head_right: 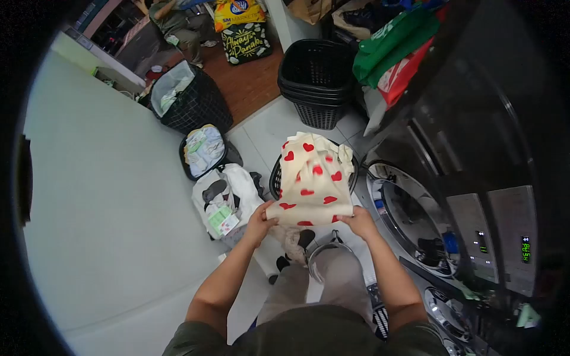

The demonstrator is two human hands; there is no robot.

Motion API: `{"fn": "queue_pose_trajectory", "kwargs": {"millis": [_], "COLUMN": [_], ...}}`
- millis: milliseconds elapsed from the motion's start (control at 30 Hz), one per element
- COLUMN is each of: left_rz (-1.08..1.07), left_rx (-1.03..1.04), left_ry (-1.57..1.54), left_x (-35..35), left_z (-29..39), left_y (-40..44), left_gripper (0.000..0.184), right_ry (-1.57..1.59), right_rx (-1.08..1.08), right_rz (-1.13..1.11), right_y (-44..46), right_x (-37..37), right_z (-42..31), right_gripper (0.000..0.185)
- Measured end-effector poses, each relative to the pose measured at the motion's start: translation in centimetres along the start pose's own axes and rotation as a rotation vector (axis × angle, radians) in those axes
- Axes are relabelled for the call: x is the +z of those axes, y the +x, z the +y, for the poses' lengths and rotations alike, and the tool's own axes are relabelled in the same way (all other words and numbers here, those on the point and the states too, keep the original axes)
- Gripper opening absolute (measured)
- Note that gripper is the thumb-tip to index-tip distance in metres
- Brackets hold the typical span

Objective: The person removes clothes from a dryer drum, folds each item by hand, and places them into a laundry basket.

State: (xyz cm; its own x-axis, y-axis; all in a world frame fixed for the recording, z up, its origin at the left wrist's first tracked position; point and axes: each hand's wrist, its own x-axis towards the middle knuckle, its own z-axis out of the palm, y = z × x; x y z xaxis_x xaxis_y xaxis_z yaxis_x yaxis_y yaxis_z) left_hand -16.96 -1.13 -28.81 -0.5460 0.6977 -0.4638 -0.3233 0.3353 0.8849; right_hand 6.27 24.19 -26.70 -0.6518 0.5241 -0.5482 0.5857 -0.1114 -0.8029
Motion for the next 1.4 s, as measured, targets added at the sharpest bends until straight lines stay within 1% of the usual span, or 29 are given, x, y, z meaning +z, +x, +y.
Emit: {"fn": "queue_pose_trajectory", "kwargs": {"millis": [33,67,100,133,167,200,267,333,400,467,533,633,667,733,767,867,900,967,1000,1033,1100,1167,1200,1233,1267,1300,1333,1367,1400], "left_rz": [-0.033,-0.057,-0.013,0.042,0.167,0.306,0.302,0.271,0.304,0.413,0.497,0.699,0.670,0.737,0.767,0.474,0.347,0.453,0.510,0.506,0.297,-0.016,-0.068,-0.130,-0.329,-0.304,-0.364,-0.419,-0.427], "left_rx": [0.051,0.098,0.168,0.198,0.218,0.247,0.305,0.352,-0.046,-0.225,-0.662,-0.790,-0.853,-1.117,-1.242,-0.963,-0.825,-0.644,-0.552,-0.577,-0.561,-0.557,-0.387,-0.222,-0.282,0.068,0.084,0.098,0.077], "left_ry": [-0.007,-0.023,-0.039,-0.297,-0.219,-0.121,-0.263,-0.342,-0.377,-0.041,0.325,0.457,0.281,0.077,-0.020,0.121,0.198,0.475,0.629,0.449,0.523,0.501,0.416,0.319,0.209,0.167,0.270,0.364,0.230], "left_x": [-0.9,-1.8,-2.3,-1.6,-1.8,-1.8,-2.3,-3.3,-3.7,-4.6,-5.4,-5.0,-5.2,-4.7,-4.4,-5.4,-6.2,-4.9,-4.3,-3.9,-3.2,-2.4,-1.6,-0.8,-0.8,0.3,0.6,0.5,0.9], "left_z": [-2.3,-4.0,-3.6,-1.4,-0.7,-0.1,-4.0,-12.4,-22.2,-38.8,-50.0,-55.2,-56.1,-56.1,-56.3,-62.8,-62.4,-58.7,-55.8,-49.6,-39.6,-27.0,-23.3,-19.5,-14.3,-10.6,-7.3,-3.9,-0.2], "left_y": [4.0,7.6,10.1,11.1,12.8,13.1,13.1,12.4,9.5,8.7,7.9,10.6,11.8,14.7,15.4,14.2,13.6,11.4,10.8,9.1,5.5,0.5,-2.0,-4.6,-6.3,-7.9,-9.3,-11.1,-12.5], "left_gripper": [0.070,0.069,0.075,0.081,0.085,0.077,0.063,0.041,0.029,0.039,0.066,0.096,0.116,0.119,0.120,0.068,0.059,0.053,0.053,0.057,0.062,0.067,0.065,0.067,0.075,0.086,0.091,0.095,0.091], "right_ry": [-0.008,0.207,0.223,0.125,0.101,-0.140,-0.506,-0.836,-1.132,-1.189,-1.189,-1.201,-1.180,-1.155,-1.112,-1.099,-1.167,-1.003,-0.943,-0.791,-0.375,-0.613,-0.778,-0.810,-0.662,-0.493,-0.416,-0.162,0.003], "right_rx": [0.152,0.083,-0.091,-0.215,-0.341,-0.520,-0.636,-0.409,-0.135,0.040,-0.033,-0.077,-0.105,-0.174,-0.066,-0.069,0.004,-0.148,-0.074,-0.104,-0.011,-0.259,-0.650,-0.794,-0.706,-0.449,-0.222,-0.144,-0.108], "right_rz": [-0.016,0.058,0.239,0.353,0.502,0.623,0.554,0.295,0.146,0.032,0.022,0.025,0.029,0.065,0.039,0.049,-0.006,-0.230,-0.338,-0.383,-0.517,-0.485,-0.711,-0.840,-0.958,-0.938,-0.881,-0.743,-0.649], "right_y": [2.7,7.4,10.8,13.4,15.7,18.1,18.7,21.2,26.0,30.2,35.6,39.9,41.6,44.5,44.2,44.5,43.9,45.4,44.2,43.9,36.7,25.4,20.7,16.1,10.0,4.0,-0.2,-3.5,-5.5], "right_x": [0.4,1.3,2.3,2.8,4.0,5.1,9.9,15.3,19.0,21.0,21.8,22.6,22.4,22.5,23.1,23.1,23.2,20.3,19.3,17.6,16.2,15.3,14.7,14.5,14.2,14.2,13.5,12.4,10.3], "right_z": [0.9,4.8,5.5,4.7,3.8,2.9,-1.7,-3.5,-2.0,0.8,7.7,15.7,18.1,21.7,20.6,20.9,19.3,19.9,17.1,16.6,11.0,7.4,6.5,7.0,5.3,2.2,1.6,0.2,0.0], "right_gripper": [0.020,0.019,0.020,0.027,0.041,0.060,0.087,0.108,0.122,0.131,0.134,0.134,0.134,0.131,0.131,0.132,0.133,0.131,0.124,0.109,0.076,0.070,0.082,0.095,0.100,0.097,0.081,0.052,0.043]}}
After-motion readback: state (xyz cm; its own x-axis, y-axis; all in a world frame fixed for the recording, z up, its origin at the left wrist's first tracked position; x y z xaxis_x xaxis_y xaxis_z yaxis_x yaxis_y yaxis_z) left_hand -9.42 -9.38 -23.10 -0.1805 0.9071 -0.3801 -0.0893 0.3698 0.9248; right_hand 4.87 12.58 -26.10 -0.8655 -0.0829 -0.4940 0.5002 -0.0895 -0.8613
